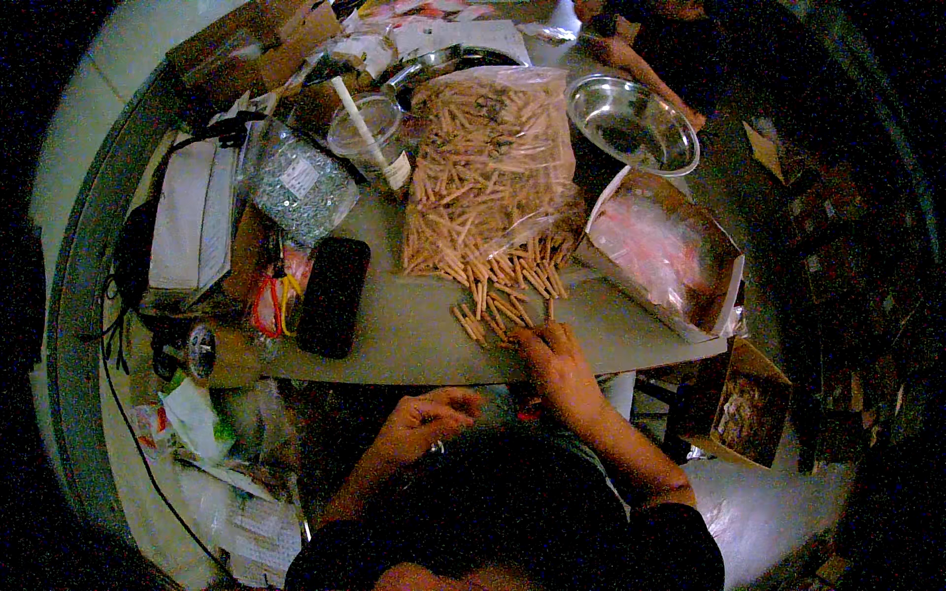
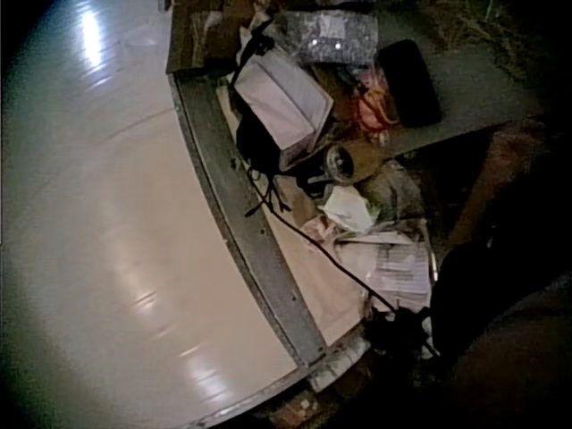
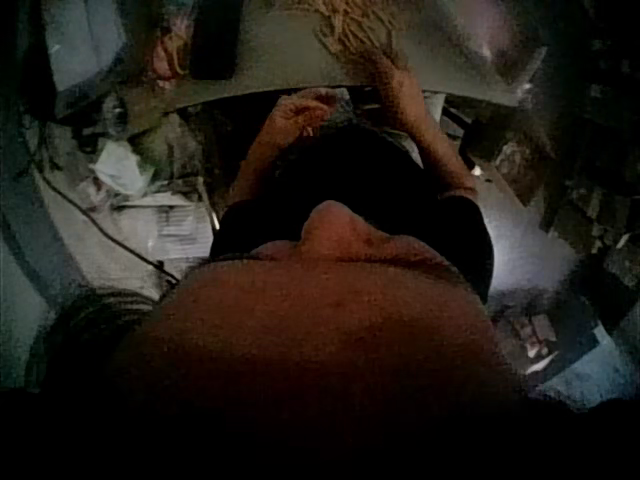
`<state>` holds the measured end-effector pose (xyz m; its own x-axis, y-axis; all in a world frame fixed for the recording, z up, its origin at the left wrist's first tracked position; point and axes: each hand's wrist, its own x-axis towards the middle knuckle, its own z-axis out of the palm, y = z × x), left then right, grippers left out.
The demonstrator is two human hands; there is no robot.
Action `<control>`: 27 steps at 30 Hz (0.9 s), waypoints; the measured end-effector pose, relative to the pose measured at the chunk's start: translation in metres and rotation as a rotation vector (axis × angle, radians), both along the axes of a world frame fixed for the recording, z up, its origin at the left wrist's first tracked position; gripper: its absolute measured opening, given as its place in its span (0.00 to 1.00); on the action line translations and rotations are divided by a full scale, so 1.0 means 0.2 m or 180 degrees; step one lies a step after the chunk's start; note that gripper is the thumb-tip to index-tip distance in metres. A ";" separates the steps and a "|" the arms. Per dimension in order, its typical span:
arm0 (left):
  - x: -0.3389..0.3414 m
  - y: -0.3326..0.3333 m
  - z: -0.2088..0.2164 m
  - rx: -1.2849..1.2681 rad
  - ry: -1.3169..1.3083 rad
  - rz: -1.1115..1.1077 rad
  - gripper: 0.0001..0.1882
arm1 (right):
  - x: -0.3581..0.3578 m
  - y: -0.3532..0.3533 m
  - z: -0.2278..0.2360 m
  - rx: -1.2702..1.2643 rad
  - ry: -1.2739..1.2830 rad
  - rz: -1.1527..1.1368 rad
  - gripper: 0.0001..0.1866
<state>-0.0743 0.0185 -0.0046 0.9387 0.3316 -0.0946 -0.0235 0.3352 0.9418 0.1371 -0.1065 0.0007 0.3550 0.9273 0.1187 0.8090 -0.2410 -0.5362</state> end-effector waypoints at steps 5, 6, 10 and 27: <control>0.01 0.01 -0.09 0.0047 0.0006 -0.0495 0.07 | 0.02 0.02 -0.02 0.0656 -0.0597 -0.0364 0.12; 0.02 -0.01 -0.11 -0.0005 0.0089 -0.0539 0.07 | 0.02 0.01 -0.03 0.0734 -0.0621 -0.0472 0.11; 0.12 -0.10 -0.26 -0.0700 0.0948 -0.1124 0.08 | 0.10 -0.08 -0.07 0.0667 -0.0536 -0.0145 0.11; 0.49 -0.33 -0.54 -0.2442 0.0735 -0.1487 0.16 | 0.25 -0.16 0.03 -0.0127 0.0354 -0.0074 0.12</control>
